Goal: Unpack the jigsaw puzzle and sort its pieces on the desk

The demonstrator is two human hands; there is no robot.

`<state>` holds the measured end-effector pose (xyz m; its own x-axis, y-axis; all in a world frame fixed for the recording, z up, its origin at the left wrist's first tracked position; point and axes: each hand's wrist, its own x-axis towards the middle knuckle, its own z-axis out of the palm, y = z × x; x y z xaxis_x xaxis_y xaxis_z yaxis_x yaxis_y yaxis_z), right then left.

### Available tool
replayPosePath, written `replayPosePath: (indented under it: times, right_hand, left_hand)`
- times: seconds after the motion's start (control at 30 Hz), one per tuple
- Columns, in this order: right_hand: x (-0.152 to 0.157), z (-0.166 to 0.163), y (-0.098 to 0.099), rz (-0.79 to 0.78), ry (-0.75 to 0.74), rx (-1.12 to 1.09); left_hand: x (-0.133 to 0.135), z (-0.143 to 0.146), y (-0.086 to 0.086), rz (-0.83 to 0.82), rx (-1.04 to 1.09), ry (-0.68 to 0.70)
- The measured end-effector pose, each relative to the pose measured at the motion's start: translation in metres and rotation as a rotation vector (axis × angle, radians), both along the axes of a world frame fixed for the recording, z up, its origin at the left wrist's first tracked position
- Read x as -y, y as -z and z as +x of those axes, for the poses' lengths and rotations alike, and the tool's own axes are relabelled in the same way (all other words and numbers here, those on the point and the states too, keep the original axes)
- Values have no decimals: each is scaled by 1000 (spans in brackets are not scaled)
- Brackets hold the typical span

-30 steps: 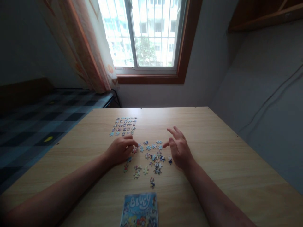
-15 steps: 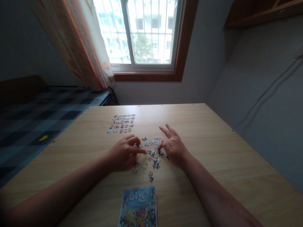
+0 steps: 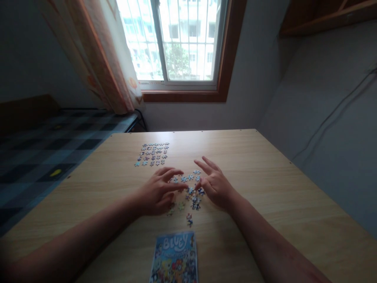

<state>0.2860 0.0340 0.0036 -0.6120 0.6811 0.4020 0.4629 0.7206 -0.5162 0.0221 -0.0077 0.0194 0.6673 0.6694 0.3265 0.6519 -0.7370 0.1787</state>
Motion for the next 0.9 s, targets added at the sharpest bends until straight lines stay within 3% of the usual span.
replayPosePath:
  times: [0.33,0.57,0.9]
  right_hand:
    - [-1,1,1,8,0,9]
    - [-5,-1,2,106,41,17]
    - [4,-4,-3,97,-11,114]
  left_hand:
    - [-1,-2,4,-15,-13,10]
    - [-4,20,12,53,37,-99]
    - [-4,26,11,68,41,-91]
